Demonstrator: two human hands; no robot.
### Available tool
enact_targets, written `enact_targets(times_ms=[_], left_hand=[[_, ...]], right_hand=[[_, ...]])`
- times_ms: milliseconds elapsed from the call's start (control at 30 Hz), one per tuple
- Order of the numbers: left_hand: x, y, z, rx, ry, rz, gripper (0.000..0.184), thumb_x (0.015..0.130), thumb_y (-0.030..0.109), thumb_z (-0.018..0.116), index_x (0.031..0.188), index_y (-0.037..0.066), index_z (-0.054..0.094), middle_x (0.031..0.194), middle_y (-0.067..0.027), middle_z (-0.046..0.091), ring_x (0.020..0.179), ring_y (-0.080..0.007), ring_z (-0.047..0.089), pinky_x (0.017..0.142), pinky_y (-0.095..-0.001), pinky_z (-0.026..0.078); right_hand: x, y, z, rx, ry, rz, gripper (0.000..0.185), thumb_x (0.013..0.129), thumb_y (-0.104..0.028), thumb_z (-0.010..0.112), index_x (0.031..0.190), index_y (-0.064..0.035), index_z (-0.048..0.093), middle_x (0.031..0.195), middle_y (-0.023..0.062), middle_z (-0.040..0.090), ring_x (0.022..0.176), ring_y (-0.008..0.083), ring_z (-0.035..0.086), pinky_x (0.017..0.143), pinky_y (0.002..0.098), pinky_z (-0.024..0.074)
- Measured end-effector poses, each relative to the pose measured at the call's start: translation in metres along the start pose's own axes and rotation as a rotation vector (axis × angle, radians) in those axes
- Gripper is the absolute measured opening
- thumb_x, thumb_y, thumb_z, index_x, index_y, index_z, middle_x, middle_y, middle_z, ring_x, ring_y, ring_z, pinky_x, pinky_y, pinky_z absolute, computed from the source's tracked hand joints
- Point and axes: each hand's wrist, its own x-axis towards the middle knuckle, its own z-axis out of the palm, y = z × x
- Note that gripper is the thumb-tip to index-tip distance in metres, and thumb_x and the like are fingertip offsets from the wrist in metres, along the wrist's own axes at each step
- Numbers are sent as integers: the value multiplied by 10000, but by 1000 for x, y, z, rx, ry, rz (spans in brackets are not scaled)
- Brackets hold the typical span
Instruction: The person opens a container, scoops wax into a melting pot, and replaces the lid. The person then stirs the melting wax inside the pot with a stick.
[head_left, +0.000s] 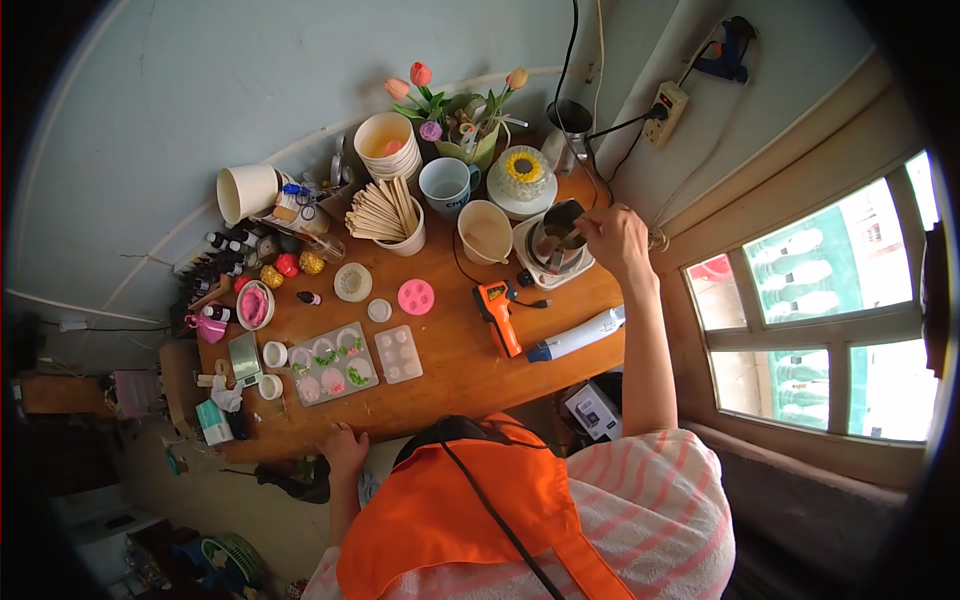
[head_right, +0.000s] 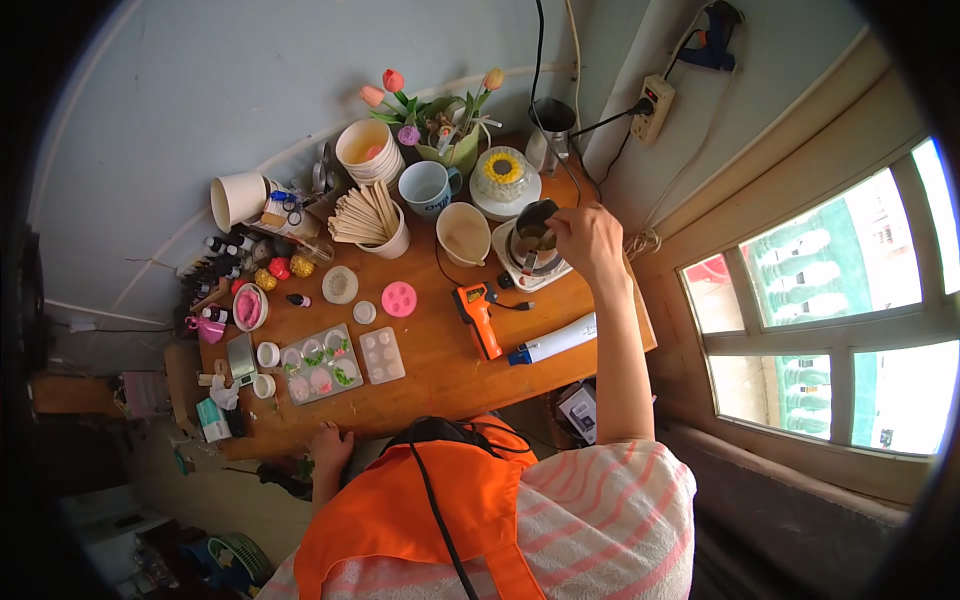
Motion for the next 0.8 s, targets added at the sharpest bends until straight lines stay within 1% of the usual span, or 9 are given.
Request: enact_targets(times_ms=[133, 200, 233, 400, 433, 500, 600, 733, 800], left_hand=[[-1, 2, -1, 12, 3, -5, 709, 892, 453, 555, 1405, -26, 450, 1477, -258, 422, 1225, -398, 554, 1099, -684, 241], [-2, 2, -3, 13, -6, -6, 715, 895, 454, 551, 1411, -29, 444, 1485, -259, 413, 1250, -398, 536, 1104, -680, 238], [-2, 3, -4, 13, -5, -7, 715, 895, 454, 551, 1411, -29, 444, 1485, -259, 413, 1250, -398, 536, 1104, -680, 238], [-3, 5, -6, 13, -10, -11, 716, 895, 458, 547, 1408, -31, 445, 1485, -261, 412, 1246, -405, 536, 1105, -681, 236], [-3, 4, -4, 13, -10, -12, 716, 895, 458, 547, 1408, -31, 445, 1485, -261, 412, 1246, -405, 536, 1105, -681, 236], [-3, 2, -2, 19, 15, -3, 714, 893, 458, 551, 1404, -29, 449, 1482, -262, 416, 1235, -407, 544, 1101, -684, 243], [-2, 2, -1, 17, 19, 3, 710, 892, 452, 554, 1401, -31, 451, 1479, -265, 418, 1223, -410, 553, 1100, -683, 248], [-2, 3, -3, 27, 14, 1, 711, 889, 450, 557, 1402, -31, 449, 1484, -268, 411, 1214, -410, 560, 1098, -687, 247], [-3, 3, -4, 13, 3, -2, 717, 889, 448, 555, 1407, -34, 442, 1482, -268, 413, 1215, -407, 561, 1100, -686, 242]], right_hand=[[1, 2, 2, -65, 53, 39, 110, 815, -199, 732, 874, -124, 786, 733, 125, 631, 754, 310, 629, 706, 405, 508], [1, 2, 4, 98, -74, -42, 107, 816, -187, 726, 870, -114, 783, 735, 130, 637, 758, 312, 632, 703, 405, 507], [1, 2, 3, 99, -75, -43, 107, 816, -187, 726, 870, -114, 783, 735, 130, 637, 758, 312, 632, 703, 405, 507], [1, 4, 5, -63, 117, 28, 100, 799, -182, 714, 829, -105, 772, 743, 151, 657, 774, 329, 648, 697, 426, 520], [1, 3, 6, -62, 117, 28, 100, 799, -182, 714, 829, -105, 772, 743, 151, 657, 774, 329, 648, 697, 426, 520], [-2, 2, 7, 72, -28, -39, 109, 814, -197, 732, 857, -104, 769, 737, 140, 643, 755, 314, 632, 688, 414, 506], [0, 2, 4, -40, 35, 22, 104, 813, -196, 731, 857, -112, 773, 733, 135, 640, 752, 313, 631, 684, 413, 505], [1, 3, 9, 5, 113, 9, 99, 810, -194, 731, 852, -115, 773, 725, 130, 638, 748, 307, 629, 680, 411, 505], [1, 5, 14, 122, -17, -75, 99, 805, -190, 734, 858, -118, 774, 725, 128, 636, 746, 305, 629, 680, 410, 504]])
